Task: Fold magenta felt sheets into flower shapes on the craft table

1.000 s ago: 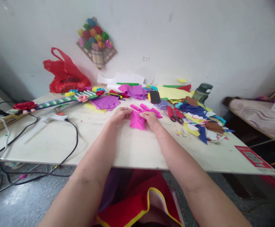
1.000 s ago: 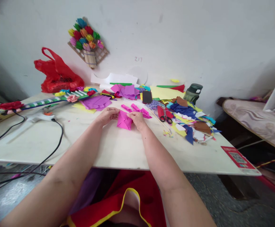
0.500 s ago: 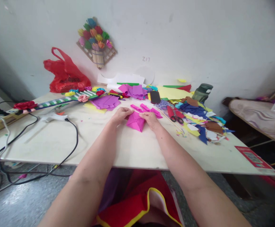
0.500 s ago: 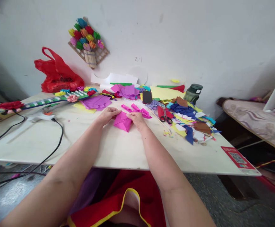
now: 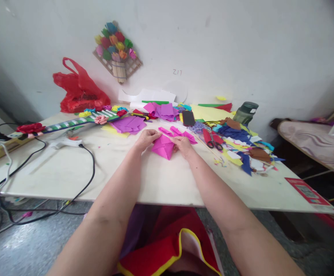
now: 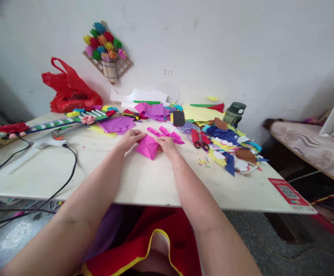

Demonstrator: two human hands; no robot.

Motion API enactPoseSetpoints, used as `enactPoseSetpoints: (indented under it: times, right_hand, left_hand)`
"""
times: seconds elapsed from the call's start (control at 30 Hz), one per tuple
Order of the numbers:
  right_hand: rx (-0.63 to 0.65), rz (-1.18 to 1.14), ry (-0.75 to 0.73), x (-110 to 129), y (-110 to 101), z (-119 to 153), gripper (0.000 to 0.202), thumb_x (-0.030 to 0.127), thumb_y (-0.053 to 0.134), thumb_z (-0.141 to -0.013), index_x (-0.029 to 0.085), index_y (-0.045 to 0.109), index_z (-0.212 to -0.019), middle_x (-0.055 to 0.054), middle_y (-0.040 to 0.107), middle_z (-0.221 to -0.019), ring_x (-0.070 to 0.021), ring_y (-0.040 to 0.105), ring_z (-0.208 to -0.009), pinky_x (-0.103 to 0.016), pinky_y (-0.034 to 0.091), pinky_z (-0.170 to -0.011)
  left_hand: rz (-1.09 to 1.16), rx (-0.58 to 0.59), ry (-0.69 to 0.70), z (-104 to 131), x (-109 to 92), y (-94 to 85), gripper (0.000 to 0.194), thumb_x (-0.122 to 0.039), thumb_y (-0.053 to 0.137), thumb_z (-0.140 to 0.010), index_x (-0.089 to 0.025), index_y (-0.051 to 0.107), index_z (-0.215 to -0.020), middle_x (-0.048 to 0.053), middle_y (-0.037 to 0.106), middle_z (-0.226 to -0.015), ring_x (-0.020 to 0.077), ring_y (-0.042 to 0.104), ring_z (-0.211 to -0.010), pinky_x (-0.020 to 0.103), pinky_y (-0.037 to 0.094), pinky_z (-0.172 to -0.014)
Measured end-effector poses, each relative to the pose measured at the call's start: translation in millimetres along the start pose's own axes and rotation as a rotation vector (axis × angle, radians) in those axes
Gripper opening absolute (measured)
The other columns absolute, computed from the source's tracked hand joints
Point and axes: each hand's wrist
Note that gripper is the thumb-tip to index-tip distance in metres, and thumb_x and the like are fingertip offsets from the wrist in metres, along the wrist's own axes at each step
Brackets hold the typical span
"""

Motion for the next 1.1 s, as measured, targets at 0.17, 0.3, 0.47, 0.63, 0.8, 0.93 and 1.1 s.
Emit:
enactPoseSetpoints:
  times: [0.17, 0.3, 0.47, 0.63, 0.8, 0.93, 1.1]
  right_hand:
    - [-0.011, 0.045, -0.018, -2.4, 0.5, -3.1, 0.033, 0.049, 0.069, -0.065, 0.019, 0.059, -0.058, -0.003, 0.051, -0.046, -0.0160, 0.050, -0.048, -0.031, 0.039, -0.048]
    - [0.002, 0.053, -0.010, -5.1, 1.0, -4.6, 0.034, 0.051, 0.067, -0.067, 0.019, 0.059, -0.060, -0.003, 0.053, -0.047, -0.0159, 0.049, -0.046, -0.031, 0.039, -0.047]
    - [0.032, 0.030, -0.010, -2.8, 1.8, -1.2, 0.036, 0.054, 0.065, -0.068, 0.020, 0.058, -0.061, -0.004, 0.055, -0.049, -0.0160, 0.051, -0.049, -0.030, 0.039, -0.048]
    - [0.035, 0.031, -0.041, -1.2, 1.4, 0.4, 0.039, 0.056, 0.067, -0.066, 0.018, 0.060, -0.066, -0.004, 0.056, -0.055, -0.0152, 0.051, -0.049, -0.030, 0.039, -0.049]
    - [0.028, 0.052, -0.053, -4.3, 1.8, -2.3, 0.040, 0.056, 0.072, -0.060, 0.018, 0.059, -0.061, -0.003, 0.055, -0.053, -0.0141, 0.050, -0.047, -0.029, 0.038, -0.049]
    - [0.030, 0.039, -0.062, -4.8, 1.9, -2.4, 0.037, 0.053, 0.072, -0.061, 0.018, 0.061, -0.062, -0.004, 0.056, -0.054, -0.0144, 0.050, -0.048, -0.030, 0.038, -0.050]
    - [0.050, 0.027, -0.078, -2.8, 1.6, 0.5, 0.034, 0.050, 0.072, -0.061, 0.017, 0.062, -0.064, -0.004, 0.058, -0.058, -0.0149, 0.051, -0.051, -0.030, 0.039, -0.052]
  left_hand:
    - [0.040, 0.026, -0.028, 0.8, -0.2, -0.5, 0.039, -0.049, 0.069, -0.063, -0.015, 0.052, -0.060, -0.004, 0.045, -0.050, 0.0066, 0.038, -0.046, 0.022, 0.028, -0.048]
    - [0.035, 0.094, -0.077, 2.5, 0.4, -0.2, 0.040, -0.050, 0.069, -0.065, -0.016, 0.048, -0.058, -0.005, 0.041, -0.048, 0.0056, 0.034, -0.042, 0.022, 0.022, -0.044]
    - [0.019, 0.129, -0.073, 5.1, -3.0, 1.0, 0.044, -0.052, 0.071, -0.063, -0.017, 0.046, -0.056, -0.006, 0.039, -0.046, 0.0050, 0.030, -0.041, 0.023, 0.018, -0.042]
    - [-0.013, 0.102, -0.063, 5.6, -4.7, 1.0, 0.040, -0.051, 0.071, -0.064, -0.016, 0.051, -0.060, -0.005, 0.044, -0.049, 0.0057, 0.033, -0.042, 0.023, 0.021, -0.043]
    - [0.005, 0.110, -0.052, 4.9, -2.6, 1.4, 0.037, -0.047, 0.071, -0.065, -0.015, 0.052, -0.059, -0.004, 0.042, -0.049, 0.0056, 0.033, -0.043, 0.023, 0.020, -0.044]
    - [0.035, 0.105, -0.048, 4.3, -1.7, 1.4, 0.037, -0.047, 0.069, -0.067, -0.016, 0.051, -0.059, -0.005, 0.041, -0.048, 0.0057, 0.032, -0.043, 0.023, 0.021, -0.045]
    - [0.023, 0.079, -0.021, 1.3, 2.7, 1.2, 0.035, -0.047, 0.070, -0.065, -0.015, 0.054, -0.063, -0.005, 0.045, -0.051, 0.0063, 0.035, -0.044, 0.023, 0.023, -0.045]
Point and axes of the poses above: each hand's wrist, its own z-axis away from the middle knuckle, its own y-axis out of the palm, x = y × z
